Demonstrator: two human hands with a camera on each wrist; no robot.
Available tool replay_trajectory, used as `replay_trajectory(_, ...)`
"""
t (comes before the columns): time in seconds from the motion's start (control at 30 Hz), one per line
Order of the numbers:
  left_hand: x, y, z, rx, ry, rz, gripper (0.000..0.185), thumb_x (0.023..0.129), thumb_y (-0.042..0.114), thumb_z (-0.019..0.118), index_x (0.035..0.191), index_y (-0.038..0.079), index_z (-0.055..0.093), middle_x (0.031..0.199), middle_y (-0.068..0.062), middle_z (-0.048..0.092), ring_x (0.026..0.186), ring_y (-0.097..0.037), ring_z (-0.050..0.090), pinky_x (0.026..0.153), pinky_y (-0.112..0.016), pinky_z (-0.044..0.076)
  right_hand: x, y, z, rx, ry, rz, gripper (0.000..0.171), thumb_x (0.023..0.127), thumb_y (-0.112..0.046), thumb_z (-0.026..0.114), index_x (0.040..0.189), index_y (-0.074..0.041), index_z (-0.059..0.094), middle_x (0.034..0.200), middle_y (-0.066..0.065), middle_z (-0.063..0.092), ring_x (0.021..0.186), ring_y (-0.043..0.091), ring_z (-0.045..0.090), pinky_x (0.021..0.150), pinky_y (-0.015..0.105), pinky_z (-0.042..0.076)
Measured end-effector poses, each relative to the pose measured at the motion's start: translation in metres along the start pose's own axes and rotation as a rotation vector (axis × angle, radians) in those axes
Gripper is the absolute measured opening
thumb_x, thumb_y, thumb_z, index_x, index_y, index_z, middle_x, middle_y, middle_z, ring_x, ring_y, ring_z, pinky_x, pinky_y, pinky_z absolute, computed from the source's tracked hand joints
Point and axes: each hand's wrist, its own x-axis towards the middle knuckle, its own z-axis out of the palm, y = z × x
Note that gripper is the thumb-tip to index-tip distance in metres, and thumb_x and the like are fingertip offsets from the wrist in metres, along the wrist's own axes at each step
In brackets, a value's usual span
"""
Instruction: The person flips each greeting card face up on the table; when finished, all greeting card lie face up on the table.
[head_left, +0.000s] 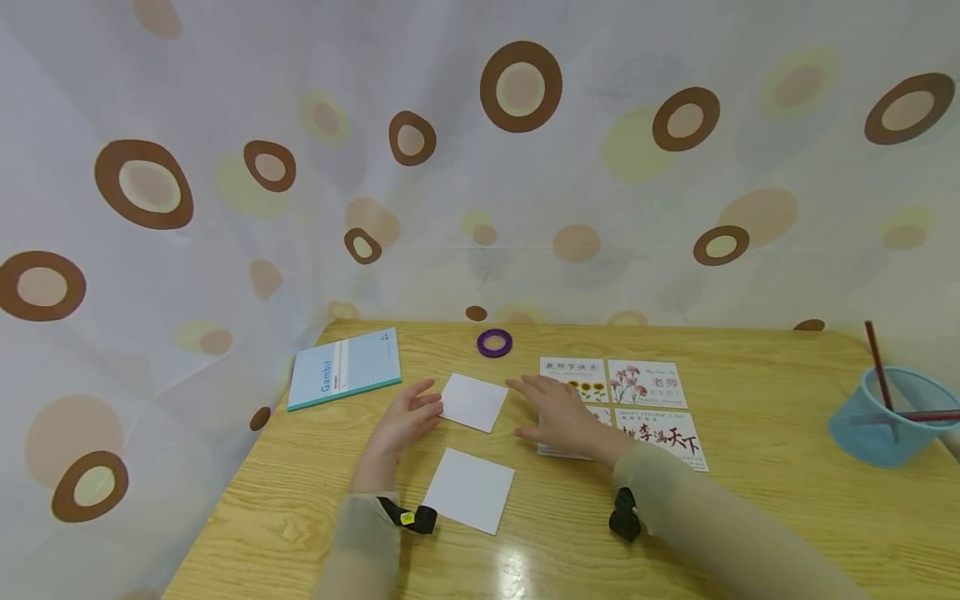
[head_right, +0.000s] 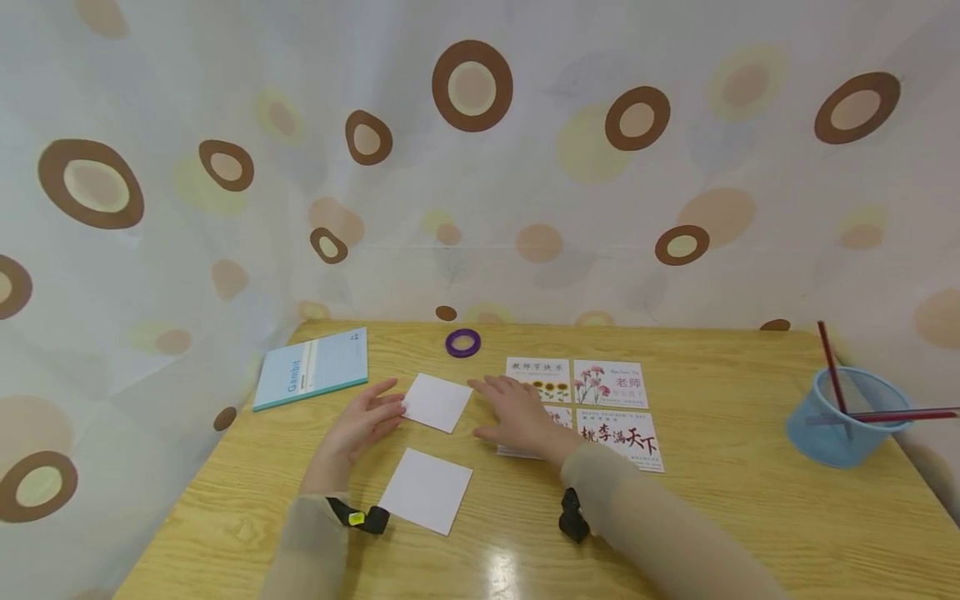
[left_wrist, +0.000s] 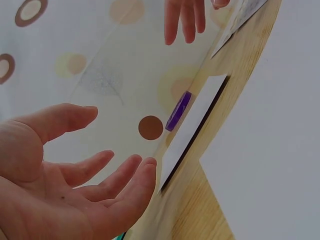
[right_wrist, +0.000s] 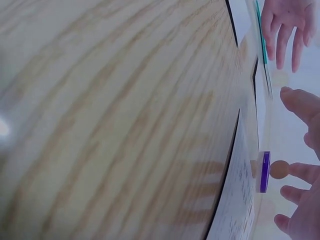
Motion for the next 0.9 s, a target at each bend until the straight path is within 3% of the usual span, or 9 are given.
replay_trajectory(0.27,0.001,-0.004,-0.009,-0.027,0.035,-0.024,0.058,0.1,0.003,0.053,0.153,0.001,0.031,0.149,-0.031,0.038,0.133,-0.041,0.047,0.11,-0.046,0.044,0.01,-0.004,0.005,-0.014,-0.057,-0.046,0.077,0.087,-0.043,0.074,0.153,-0.026,0.038,0.157,0.019,0.036,0.142,0.043,0.035,0.109,0.073,0.028)
replay_trajectory(0.53,0.001,-0.008,-0.018,-0.081,0.022,-0.048,0.058,0.1,0.001,0.051,0.154,0.001,0.029,0.153,-0.028,0.033,0.136,-0.042,0.042,0.115,-0.05,0.038,0.017,-0.006,0.009,-0.03,-0.126,-0.075,0.066,0.089,-0.044,0.071,0.149,-0.034,0.044,0.159,0.02,0.032,0.144,0.047,0.03,0.11,0.074,0.023)
replay_trajectory(0.9,-0.001,-0.01,-0.021,-0.129,0.02,-0.066,0.057,0.101,0.003,0.051,0.154,0.002,0.03,0.153,-0.027,0.034,0.134,-0.041,0.045,0.115,-0.049,0.038,0.027,-0.011,0.018,0.023,-0.171,-0.051,0.059,0.092,-0.041,0.069,0.146,-0.031,0.049,0.158,0.019,0.033,0.146,0.04,0.03,0.113,0.071,0.021)
